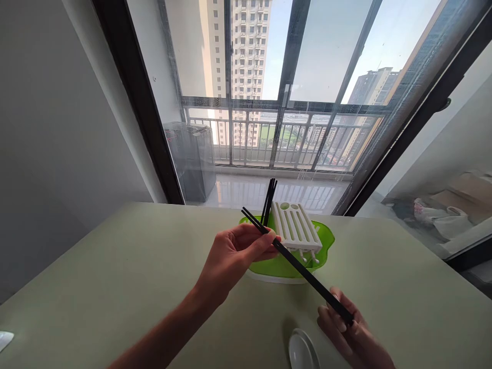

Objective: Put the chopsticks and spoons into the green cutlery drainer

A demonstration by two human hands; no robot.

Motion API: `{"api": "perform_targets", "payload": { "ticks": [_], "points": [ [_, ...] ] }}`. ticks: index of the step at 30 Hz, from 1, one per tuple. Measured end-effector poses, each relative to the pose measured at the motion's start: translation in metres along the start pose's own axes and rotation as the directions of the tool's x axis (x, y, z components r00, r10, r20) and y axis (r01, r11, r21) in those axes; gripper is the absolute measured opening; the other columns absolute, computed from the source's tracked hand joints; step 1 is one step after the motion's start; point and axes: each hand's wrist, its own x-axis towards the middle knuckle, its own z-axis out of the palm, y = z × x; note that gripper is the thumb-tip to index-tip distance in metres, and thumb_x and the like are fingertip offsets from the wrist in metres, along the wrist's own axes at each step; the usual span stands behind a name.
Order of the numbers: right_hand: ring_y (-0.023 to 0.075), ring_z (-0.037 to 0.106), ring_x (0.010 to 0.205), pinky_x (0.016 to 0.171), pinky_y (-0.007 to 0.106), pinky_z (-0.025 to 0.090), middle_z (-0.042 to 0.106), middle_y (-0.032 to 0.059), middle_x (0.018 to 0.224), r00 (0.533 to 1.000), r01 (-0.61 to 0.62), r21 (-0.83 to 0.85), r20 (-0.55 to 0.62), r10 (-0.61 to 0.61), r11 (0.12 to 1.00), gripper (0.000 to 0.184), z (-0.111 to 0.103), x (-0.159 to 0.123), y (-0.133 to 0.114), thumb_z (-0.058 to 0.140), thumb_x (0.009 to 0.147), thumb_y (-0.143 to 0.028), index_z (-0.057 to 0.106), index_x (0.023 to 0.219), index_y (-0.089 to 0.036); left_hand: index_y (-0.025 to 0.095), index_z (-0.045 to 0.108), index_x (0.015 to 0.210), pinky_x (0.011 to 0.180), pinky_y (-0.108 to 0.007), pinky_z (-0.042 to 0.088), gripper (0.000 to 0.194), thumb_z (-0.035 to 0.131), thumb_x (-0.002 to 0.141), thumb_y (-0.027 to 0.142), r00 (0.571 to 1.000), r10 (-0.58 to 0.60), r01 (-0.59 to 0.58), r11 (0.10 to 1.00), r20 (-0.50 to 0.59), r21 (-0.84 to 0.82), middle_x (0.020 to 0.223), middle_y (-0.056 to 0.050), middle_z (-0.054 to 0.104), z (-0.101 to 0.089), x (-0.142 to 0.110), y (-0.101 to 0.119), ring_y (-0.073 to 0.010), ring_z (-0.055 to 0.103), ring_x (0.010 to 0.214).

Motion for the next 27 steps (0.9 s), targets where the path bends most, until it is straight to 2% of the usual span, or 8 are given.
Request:
{"api": "perform_targets", "payload": {
  "ticks": [12, 18, 22, 27],
  "points": [
    [0.0056, 0.025, 0.043, 0.048, 0.026, 0.017, 0.047, -0.0082, 0.054, 0.999, -0.013, -0.002, -0.036, 0.013, 1.0, 0.053, 0.0038, -0.0008, -0.0029, 0.094, 0.062, -0.054, 0.057, 0.088, -0.027, 0.011, 0.077, 0.097, 0.094, -0.034, 0.065, 0.029, 0.084, 0.083, 0.036, 1.0, -0.011, 0.011, 1.0, 0.018, -0.006, 0.103, -0.009, 0.082, -0.0009, 0.0005, -0.0011, -0.0253, 0.078, 0.097],
    [0.0051, 0.028, 0.045, 0.049, 0.024, 0.02, 0.051, -0.0073, 0.058, 1.0, -0.025, 0.01, -0.018, 0.025, 1.0, 0.052, 0.0024, -0.001, -0.0027, 0.092, 0.065, -0.053, 0.057, 0.093, -0.027, 0.011, 0.078, 0.096, 0.094, -0.034, 0.065, 0.029, 0.084, 0.083, 0.037, 1.0, 0.003, -0.003, 1.0, 0.013, 0.017, 0.103, -0.009, 0.082, -0.0005, -0.0003, 0.0015, -0.0248, 0.078, 0.096],
    [0.0039, 0.025, 0.044, 0.049, 0.024, 0.018, 0.049, -0.008, 0.057, 0.999, -0.032, 0.032, -0.024, 0.033, 0.999, 0.051, 0.003, -0.0018, -0.003, 0.093, 0.066, -0.05, 0.058, 0.093, -0.027, 0.012, 0.078, 0.096, 0.093, -0.036, 0.065, 0.029, 0.084, 0.083, 0.037, 1.0, 0.029, -0.029, 0.999, -0.005, 0.028, 0.102, -0.009, 0.082, 0.0004, -0.0008, 0.0014, -0.0252, 0.078, 0.095],
    [0.0058, 0.03, 0.046, 0.049, 0.023, 0.025, 0.053, -0.0053, 0.061, 0.996, -0.031, 0.056, -0.086, 0.035, 0.998, 0.051, 0.0013, -0.001, -0.0022, 0.092, 0.065, -0.053, 0.059, 0.094, -0.026, 0.012, 0.078, 0.096, 0.093, -0.038, 0.066, 0.029, 0.084, 0.082, 0.037, 0.998, 0.057, -0.057, 0.998, -0.01, 0.023, 0.1, -0.009, 0.082, 0.0017, -0.0012, -0.0021, -0.0257, 0.079, 0.095]
  ]
}}
